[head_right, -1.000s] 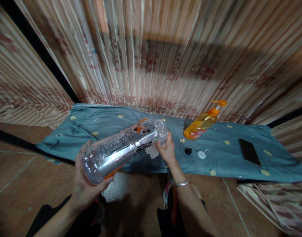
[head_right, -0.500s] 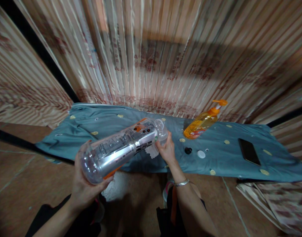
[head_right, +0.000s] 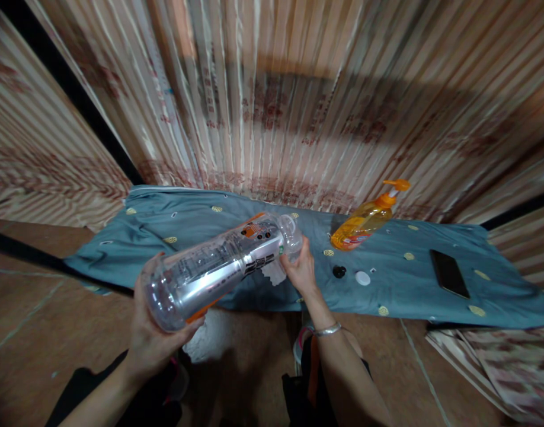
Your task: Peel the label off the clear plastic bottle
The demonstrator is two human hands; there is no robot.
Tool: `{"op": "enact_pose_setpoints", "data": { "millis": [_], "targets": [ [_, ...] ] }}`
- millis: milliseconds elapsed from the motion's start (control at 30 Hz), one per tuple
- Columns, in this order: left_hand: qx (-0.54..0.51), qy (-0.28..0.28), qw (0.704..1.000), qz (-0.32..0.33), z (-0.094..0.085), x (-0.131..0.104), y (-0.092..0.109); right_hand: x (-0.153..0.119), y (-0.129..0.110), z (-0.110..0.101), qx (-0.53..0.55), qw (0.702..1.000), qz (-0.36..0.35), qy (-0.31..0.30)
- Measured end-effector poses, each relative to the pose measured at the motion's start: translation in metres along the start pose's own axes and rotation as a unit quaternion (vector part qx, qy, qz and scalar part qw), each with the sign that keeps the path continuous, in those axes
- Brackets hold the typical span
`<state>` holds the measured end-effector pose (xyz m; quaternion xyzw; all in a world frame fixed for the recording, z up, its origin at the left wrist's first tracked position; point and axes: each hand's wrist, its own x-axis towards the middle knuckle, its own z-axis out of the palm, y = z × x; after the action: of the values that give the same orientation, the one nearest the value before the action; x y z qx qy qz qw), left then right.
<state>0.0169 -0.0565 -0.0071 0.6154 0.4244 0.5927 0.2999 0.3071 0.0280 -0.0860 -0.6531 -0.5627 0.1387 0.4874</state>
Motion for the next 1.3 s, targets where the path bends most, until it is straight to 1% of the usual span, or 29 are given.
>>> {"op": "enact_pose_setpoints", "data": {
  "millis": [267, 500, 1000, 1167, 1300],
  "targets": [
    [-0.001, -0.005, 1.0, 0.02, -0.0009, -0.0021, -0.0041, 0.0, 0.0021, 0.0011, -0.007, 1.0, -0.006, 0.003],
    [0.008, -0.006, 0.999, 0.03, -0.0015, -0.0017, -0.0033, -0.0002, 0.0026, 0.0011, 0.0, 1.0, -0.011, 0.008],
    [-0.003, -0.004, 1.0, 0.022, -0.0007, -0.0013, -0.002, -0.0003, 0.0038, 0.0017, -0.005, 1.0, -0.022, 0.018],
    [-0.004, -0.009, 1.0, 0.017, -0.0009, -0.0012, -0.0016, -0.0003, 0.0031, 0.0013, -0.003, 1.0, -0.014, 0.012],
    [-0.001, -0.005, 1.0, 0.026, -0.0007, -0.0019, -0.0021, -0.0003, 0.003, 0.0012, 0.002, 1.0, -0.012, 0.007]
  ]
}}
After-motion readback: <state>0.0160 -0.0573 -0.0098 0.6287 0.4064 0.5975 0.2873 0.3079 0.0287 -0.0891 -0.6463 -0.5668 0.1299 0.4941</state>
